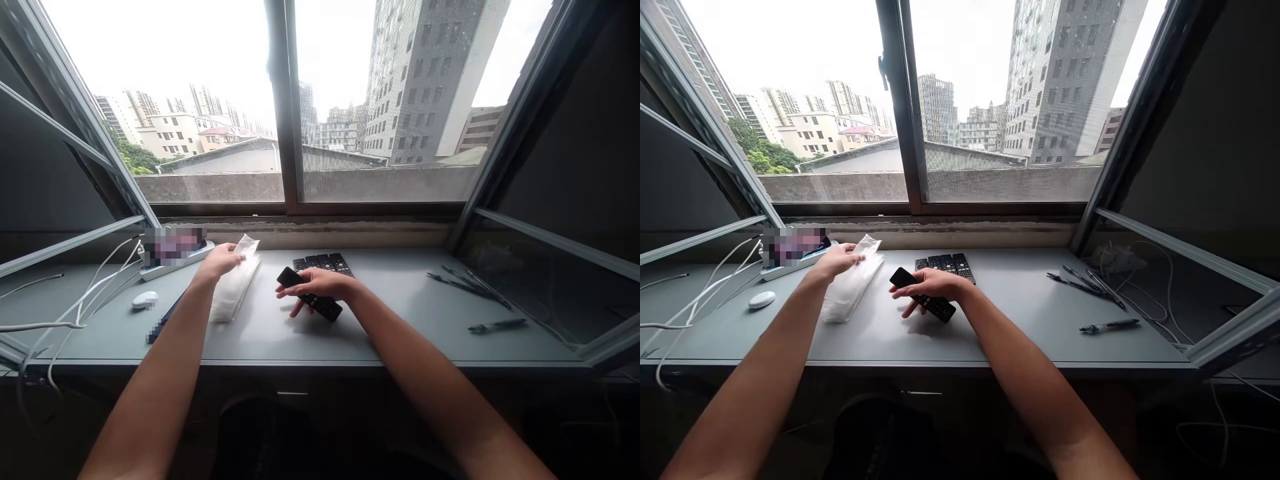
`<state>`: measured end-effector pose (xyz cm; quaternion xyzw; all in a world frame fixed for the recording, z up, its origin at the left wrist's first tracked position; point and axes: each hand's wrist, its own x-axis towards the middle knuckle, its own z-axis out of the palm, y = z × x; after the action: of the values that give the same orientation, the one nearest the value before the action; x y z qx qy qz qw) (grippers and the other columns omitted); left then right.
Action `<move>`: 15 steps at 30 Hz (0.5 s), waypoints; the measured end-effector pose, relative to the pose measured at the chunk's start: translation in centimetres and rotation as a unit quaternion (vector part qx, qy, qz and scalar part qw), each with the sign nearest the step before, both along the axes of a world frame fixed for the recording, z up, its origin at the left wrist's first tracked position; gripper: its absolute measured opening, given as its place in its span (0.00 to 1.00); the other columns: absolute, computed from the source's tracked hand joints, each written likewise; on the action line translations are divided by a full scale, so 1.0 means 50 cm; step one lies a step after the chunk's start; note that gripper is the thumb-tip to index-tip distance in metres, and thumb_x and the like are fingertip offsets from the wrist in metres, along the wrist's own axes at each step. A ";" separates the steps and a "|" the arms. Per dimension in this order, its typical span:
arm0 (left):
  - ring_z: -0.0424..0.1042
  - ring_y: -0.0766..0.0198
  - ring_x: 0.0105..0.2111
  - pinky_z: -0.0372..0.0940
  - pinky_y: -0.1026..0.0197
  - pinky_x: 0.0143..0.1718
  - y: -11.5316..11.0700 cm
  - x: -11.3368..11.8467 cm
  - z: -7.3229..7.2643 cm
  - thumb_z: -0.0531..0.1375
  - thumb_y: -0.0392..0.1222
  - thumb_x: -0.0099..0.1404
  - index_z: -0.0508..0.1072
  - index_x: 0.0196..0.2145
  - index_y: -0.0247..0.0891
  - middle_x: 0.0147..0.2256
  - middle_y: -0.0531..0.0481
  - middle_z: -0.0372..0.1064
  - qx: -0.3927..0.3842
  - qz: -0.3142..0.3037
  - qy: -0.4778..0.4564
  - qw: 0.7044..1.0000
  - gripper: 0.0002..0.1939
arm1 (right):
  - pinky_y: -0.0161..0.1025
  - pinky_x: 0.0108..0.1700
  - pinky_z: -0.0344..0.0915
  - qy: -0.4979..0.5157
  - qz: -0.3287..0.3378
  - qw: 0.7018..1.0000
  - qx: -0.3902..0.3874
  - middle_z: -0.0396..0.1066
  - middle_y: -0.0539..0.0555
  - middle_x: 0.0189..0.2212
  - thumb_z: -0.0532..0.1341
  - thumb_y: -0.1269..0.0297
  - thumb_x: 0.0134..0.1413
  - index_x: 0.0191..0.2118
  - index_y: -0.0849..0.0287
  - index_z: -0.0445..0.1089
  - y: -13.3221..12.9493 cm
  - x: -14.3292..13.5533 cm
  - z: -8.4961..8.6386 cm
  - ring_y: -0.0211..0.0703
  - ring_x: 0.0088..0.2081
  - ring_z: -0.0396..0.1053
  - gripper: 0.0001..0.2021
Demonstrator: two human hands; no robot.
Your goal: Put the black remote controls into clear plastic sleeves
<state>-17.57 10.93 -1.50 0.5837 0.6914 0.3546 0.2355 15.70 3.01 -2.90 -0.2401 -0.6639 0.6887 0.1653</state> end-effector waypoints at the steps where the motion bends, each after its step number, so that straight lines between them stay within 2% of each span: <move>1: 0.80 0.52 0.34 0.67 0.60 0.34 0.001 -0.012 -0.003 0.73 0.42 0.50 0.80 0.47 0.36 0.30 0.47 0.80 -0.016 -0.003 0.012 1.000 0.25 | 0.33 0.31 0.76 0.001 -0.002 1.000 -0.002 0.75 0.64 0.63 0.79 0.49 0.55 0.57 0.58 0.82 -0.001 0.000 0.002 0.54 0.40 0.87 0.28; 4: 0.82 0.45 0.41 0.70 0.57 0.40 0.006 -0.031 -0.018 0.77 0.43 0.43 0.78 0.38 0.40 0.32 0.45 0.80 -0.023 0.032 0.018 0.999 0.24 | 0.34 0.33 0.77 0.005 -0.002 1.000 -0.006 0.75 0.65 0.65 0.79 0.49 0.56 0.57 0.59 0.81 -0.004 0.002 0.005 0.54 0.41 0.87 0.28; 6: 0.80 0.35 0.51 0.71 0.51 0.48 0.007 -0.028 -0.027 0.80 0.41 0.38 0.74 0.31 0.41 0.37 0.38 0.81 -0.002 0.080 0.035 0.996 0.24 | 0.35 0.32 0.77 0.012 -0.004 1.000 -0.007 0.75 0.65 0.65 0.78 0.49 0.56 0.57 0.59 0.81 -0.003 0.002 0.003 0.55 0.41 0.87 0.28; 9: 0.65 0.23 0.67 0.69 0.39 0.58 -0.001 0.009 -0.028 0.81 0.45 0.39 0.70 0.29 0.42 0.51 0.28 0.78 0.080 0.131 0.071 0.986 0.26 | 0.34 0.30 0.75 0.030 -0.023 0.999 -0.010 0.78 0.66 0.61 0.77 0.49 0.58 0.56 0.60 0.80 0.005 -0.001 -0.007 0.53 0.39 0.86 0.27; 10: 0.61 0.23 0.69 0.68 0.38 0.60 -0.008 0.031 -0.025 0.80 0.51 0.44 0.71 0.31 0.42 0.54 0.27 0.76 0.118 0.112 0.060 0.985 0.25 | 0.34 0.29 0.75 0.037 -0.033 0.999 -0.014 0.80 0.66 0.58 0.76 0.48 0.60 0.56 0.60 0.79 0.009 -0.003 -0.012 0.51 0.37 0.86 0.26; 11: 0.63 0.27 0.69 0.68 0.41 0.61 -0.017 0.057 -0.021 0.79 0.55 0.50 0.74 0.34 0.42 0.55 0.28 0.76 0.150 0.067 0.029 0.986 0.23 | 0.34 0.29 0.76 0.044 -0.045 0.998 -0.020 0.82 0.66 0.54 0.75 0.48 0.61 0.55 0.61 0.78 0.013 -0.005 -0.018 0.50 0.36 0.85 0.25; 12: 0.68 0.32 0.66 0.69 0.45 0.60 -0.028 0.085 -0.017 0.77 0.58 0.55 0.77 0.37 0.41 0.53 0.30 0.78 0.163 0.004 -0.020 0.986 0.22 | 0.35 0.30 0.76 0.053 -0.057 0.997 -0.026 0.84 0.66 0.50 0.74 0.48 0.63 0.54 0.61 0.76 0.018 -0.008 -0.024 0.49 0.35 0.85 0.24; 13: 0.74 0.37 0.61 0.71 0.49 0.58 -0.040 0.115 -0.013 0.75 0.60 0.58 0.80 0.41 0.41 0.50 0.33 0.80 0.139 -0.068 -0.080 0.985 0.22 | 0.36 0.31 0.77 0.062 -0.070 0.995 -0.033 0.85 0.65 0.46 0.73 0.48 0.65 0.53 0.61 0.75 0.022 -0.012 -0.030 0.49 0.34 0.84 0.23; 15: 0.80 0.42 0.51 0.74 0.51 0.50 -0.064 0.173 -0.008 0.72 0.63 0.63 0.83 0.46 0.39 0.45 0.37 0.82 0.037 -0.186 -0.203 0.961 0.25 | 0.38 0.32 0.79 0.079 -0.100 0.991 -0.046 0.84 0.63 0.40 0.71 0.49 0.68 0.51 0.61 0.73 0.029 -0.019 -0.039 0.48 0.33 0.83 0.20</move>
<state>-8.94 7.75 -1.88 0.6260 0.4946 0.4412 0.4109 14.76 4.45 -4.84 -0.2574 -0.5887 0.7157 0.2738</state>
